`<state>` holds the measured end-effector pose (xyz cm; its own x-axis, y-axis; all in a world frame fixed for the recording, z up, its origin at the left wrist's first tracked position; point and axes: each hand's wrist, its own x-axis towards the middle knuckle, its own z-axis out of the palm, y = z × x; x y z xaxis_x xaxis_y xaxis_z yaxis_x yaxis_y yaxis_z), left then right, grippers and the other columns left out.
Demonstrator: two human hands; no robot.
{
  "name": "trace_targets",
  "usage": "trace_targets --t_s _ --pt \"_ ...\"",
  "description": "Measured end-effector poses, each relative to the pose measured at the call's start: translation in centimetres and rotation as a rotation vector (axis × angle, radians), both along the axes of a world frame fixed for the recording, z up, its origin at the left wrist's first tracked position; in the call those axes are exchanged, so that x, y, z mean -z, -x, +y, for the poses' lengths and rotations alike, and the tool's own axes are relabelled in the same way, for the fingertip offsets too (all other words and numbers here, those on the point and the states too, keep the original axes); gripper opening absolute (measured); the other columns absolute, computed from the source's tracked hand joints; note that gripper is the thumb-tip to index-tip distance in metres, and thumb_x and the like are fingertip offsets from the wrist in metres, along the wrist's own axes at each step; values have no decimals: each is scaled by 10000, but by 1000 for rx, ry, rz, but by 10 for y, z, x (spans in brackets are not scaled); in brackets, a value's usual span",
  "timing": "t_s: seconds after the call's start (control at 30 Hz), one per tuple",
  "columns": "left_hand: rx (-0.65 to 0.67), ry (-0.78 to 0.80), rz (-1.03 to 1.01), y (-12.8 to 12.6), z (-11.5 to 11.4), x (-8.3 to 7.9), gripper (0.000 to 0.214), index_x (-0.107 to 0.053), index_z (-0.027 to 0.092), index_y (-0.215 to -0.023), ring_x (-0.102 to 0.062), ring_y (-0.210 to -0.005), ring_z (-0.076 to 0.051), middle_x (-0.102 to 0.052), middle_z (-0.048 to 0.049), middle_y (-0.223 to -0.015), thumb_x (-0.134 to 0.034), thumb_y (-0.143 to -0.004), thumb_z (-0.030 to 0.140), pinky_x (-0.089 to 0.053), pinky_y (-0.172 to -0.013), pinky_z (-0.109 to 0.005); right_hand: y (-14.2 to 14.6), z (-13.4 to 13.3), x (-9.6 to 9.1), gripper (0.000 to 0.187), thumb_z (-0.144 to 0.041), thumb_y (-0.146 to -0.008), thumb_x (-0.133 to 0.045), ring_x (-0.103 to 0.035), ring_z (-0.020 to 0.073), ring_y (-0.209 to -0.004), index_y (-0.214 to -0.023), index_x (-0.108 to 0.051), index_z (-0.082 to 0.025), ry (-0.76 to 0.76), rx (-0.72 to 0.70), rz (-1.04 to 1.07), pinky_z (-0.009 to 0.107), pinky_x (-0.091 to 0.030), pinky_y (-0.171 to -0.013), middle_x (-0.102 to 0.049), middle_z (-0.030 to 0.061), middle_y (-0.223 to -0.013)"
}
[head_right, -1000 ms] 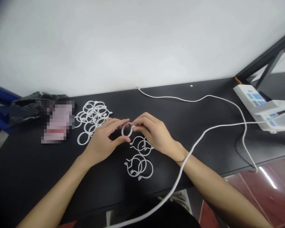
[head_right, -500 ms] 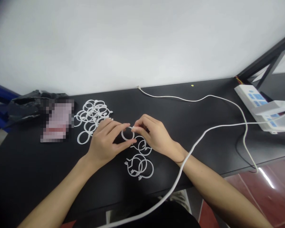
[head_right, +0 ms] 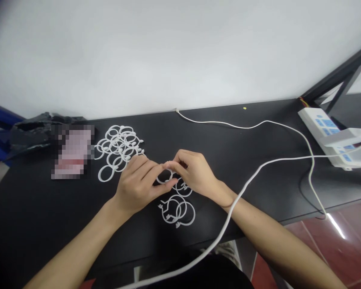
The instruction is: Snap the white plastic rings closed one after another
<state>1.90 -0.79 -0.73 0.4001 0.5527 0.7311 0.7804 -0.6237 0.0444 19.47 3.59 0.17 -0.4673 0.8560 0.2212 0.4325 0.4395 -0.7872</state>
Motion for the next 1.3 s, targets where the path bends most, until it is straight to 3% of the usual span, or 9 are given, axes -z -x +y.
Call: trace_targets --t_s 0.33,0.57,0.77,0.93,1.1,1.3 --pt "41 20 -39 -1 -2 2 247 -606 179 -728 -500 -617 -173 -561 -7 -595 -623 -895 361 -427 -595 -330 2 -2 2 465 -457 -926 -558 -414 84 -511 -566 -456 -183 49 16 -21 234 -334 -492 -492 -32 -535" --pt "27 11 -32 -1 -1 1 273 -599 183 -719 -489 -604 -172 -555 -7 -586 -626 -893 392 -426 -596 -325 1 -1 0 454 -440 -923 -570 -403 78 -504 -568 -455 -182 49 19 -14 229 -331 -484 -481 -39 -528" --pt "-133 71 -37 2 0 3 340 -647 126 -898 -547 -690 -215 -631 -55 -685 -625 -881 465 -444 -659 -357 0 -2 0 230 -415 -889 -639 -597 105 -565 -857 -597 -192 218 28 155 227 -477 -542 -639 -22 -669" --pt "-138 265 -147 4 1 5 360 -655 121 -959 -556 -750 -219 -657 -64 -757 -609 -892 471 -456 -739 -373 -1 1 2 223 -371 -871 -672 -672 147 -735 -1023 -664 -209 190 37 175 276 -544 -676 -704 19 -837" --pt "-30 553 -413 6 2 -2 160 -676 161 -987 -566 -729 -156 -687 -8 -791 -625 -912 293 -472 -753 -314 -5 3 -1 223 -289 -936 -592 -640 139 -775 -1137 -676 -240 24 -62 67 288 -538 -712 -692 30 -925" --pt "-95 749 -558 4 1 -12 92 -694 197 -902 -579 -680 -121 -687 19 -789 -603 -907 211 -476 -680 -265 -4 1 -1 256 -231 -945 -579 -632 125 -808 -1190 -652 -243 -42 -111 91 268 -534 -735 -661 27 -948"
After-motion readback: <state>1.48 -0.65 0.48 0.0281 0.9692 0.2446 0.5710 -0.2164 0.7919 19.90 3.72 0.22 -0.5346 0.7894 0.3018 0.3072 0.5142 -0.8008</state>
